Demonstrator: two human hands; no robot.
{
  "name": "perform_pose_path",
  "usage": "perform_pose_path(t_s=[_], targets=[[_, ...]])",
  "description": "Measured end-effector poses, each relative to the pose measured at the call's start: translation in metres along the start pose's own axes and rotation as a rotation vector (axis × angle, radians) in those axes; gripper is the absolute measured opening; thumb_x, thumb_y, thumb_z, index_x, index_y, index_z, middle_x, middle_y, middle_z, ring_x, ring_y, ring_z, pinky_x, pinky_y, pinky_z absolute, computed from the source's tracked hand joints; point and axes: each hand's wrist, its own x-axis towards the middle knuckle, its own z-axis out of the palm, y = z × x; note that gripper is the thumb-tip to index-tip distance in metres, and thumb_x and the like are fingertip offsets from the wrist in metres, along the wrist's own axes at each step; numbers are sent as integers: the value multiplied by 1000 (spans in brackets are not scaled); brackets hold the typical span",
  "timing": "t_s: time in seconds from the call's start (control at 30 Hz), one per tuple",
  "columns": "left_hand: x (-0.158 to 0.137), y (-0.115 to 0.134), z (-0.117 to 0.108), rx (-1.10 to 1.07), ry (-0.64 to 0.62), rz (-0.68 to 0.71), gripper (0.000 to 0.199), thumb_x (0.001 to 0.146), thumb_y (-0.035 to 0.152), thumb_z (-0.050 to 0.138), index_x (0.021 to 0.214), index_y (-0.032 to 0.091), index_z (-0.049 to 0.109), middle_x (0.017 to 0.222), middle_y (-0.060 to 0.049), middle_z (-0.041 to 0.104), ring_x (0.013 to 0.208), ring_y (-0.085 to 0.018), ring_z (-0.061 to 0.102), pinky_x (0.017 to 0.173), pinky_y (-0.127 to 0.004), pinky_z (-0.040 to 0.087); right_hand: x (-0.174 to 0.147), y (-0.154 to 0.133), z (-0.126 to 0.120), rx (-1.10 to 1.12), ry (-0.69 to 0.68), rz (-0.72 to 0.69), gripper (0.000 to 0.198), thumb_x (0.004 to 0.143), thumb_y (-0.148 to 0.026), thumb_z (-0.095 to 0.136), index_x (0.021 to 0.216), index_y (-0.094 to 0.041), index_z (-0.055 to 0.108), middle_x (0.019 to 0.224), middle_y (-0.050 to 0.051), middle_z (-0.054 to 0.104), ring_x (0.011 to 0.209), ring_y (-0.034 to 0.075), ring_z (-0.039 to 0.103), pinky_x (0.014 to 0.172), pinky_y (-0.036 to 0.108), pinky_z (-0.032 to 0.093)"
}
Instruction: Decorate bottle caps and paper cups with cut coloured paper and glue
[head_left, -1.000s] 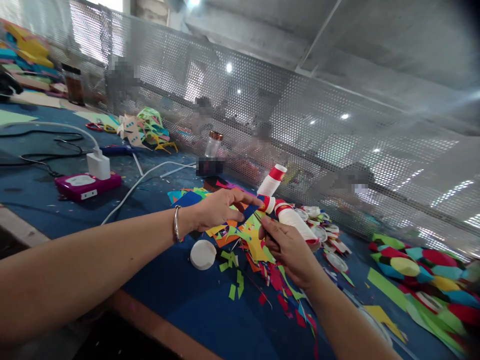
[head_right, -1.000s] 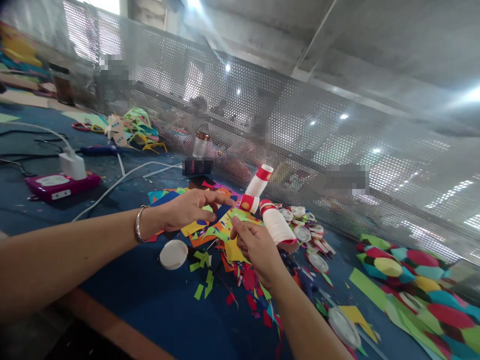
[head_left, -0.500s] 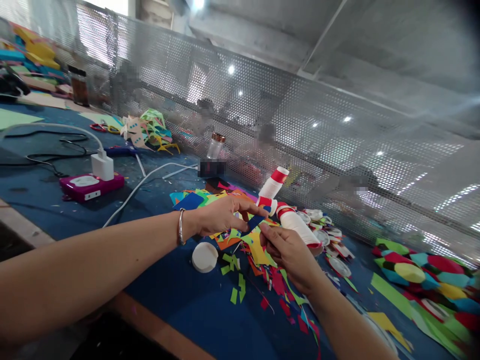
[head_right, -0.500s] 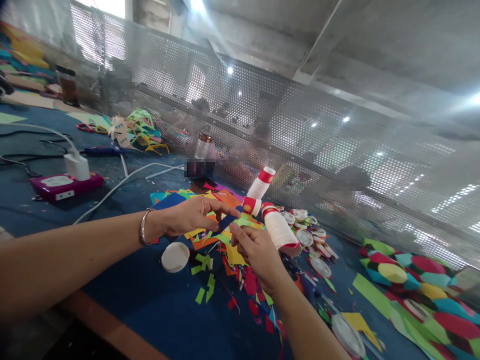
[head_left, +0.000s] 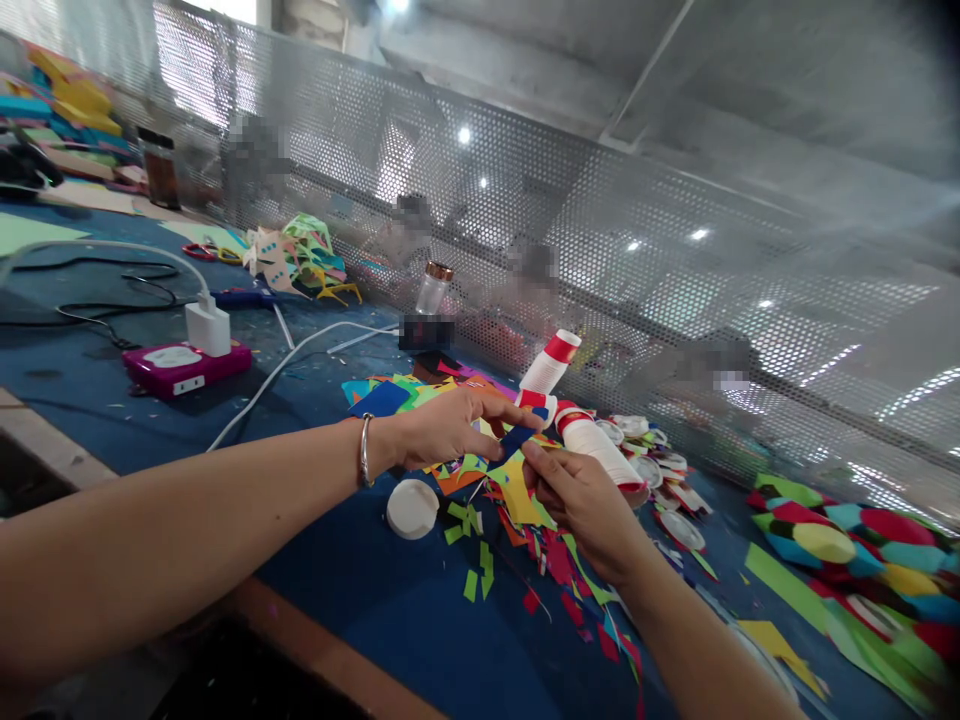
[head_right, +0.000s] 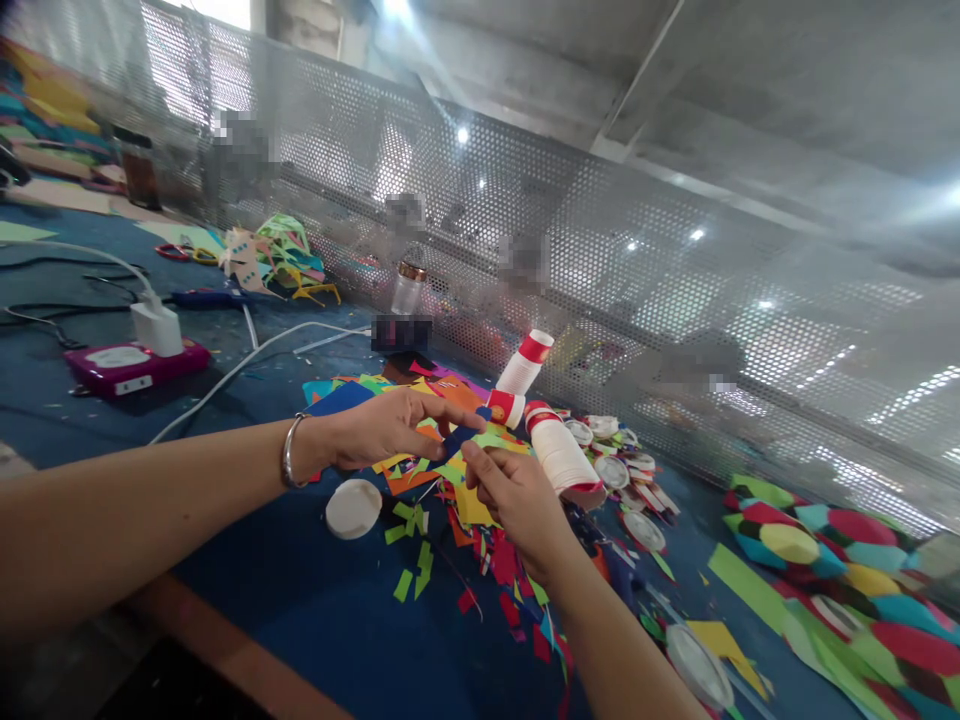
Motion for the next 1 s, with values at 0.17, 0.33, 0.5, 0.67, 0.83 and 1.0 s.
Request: perform_pose_path(t_s=[0.17,0.33,0.5,0.67,0.83,1.0], targets=[[1,-4,0,-23,-2,28,54,74,11,68,125,28,70,112,-1,70,107,-18,58,95,-32,45,-1,0,1,-15,-3,-8,53,88,-65,63,67,-17,57,48,-11,28,43,5,17,41,24,9],[1,-4,1,5,-10,46,54,75,12,67,127,28,69,115,-1,70,106,-17,57,94,-31,45,-1,0,0,-46,0,-13,53,89,-64,62,66,-18,54,48,-11,27,44,6,17,42,24,11],[0,-1,1,60,3,44,54,74,13,68,126,27,70,119,-1,70,107,-17,57,97,-32,44,0,0,1,-109,10,-27,54,90,-67,58,64,-19,52,49,-10,28,44,7,17,42,25,11],[-2,5,-3,119,46,37,57,75,16,68,130,26,66,118,-3,68,102,-18,57,96,-33,44,-3,-4,-2,-227,25,-61,53,94,-66,51,65,-21,49,50,-10,26,45,9,18,43,26,13],[-3,13,-16,271,130,-8,60,74,17,67,134,20,63,118,-7,67,102,-20,59,90,-33,48,-4,-10,-11,-466,40,-100,54,93,-68,50,66,-21,56,52,-6,36,47,11,27,46,28,18],[-3,12,-23,335,-80,-58,67,69,15,68,135,18,60,131,-11,61,99,-21,65,81,-32,50,-11,-8,-11,-754,-30,-100,49,90,-60,62,60,-21,56,55,-3,43,53,14,37,52,29,22]])
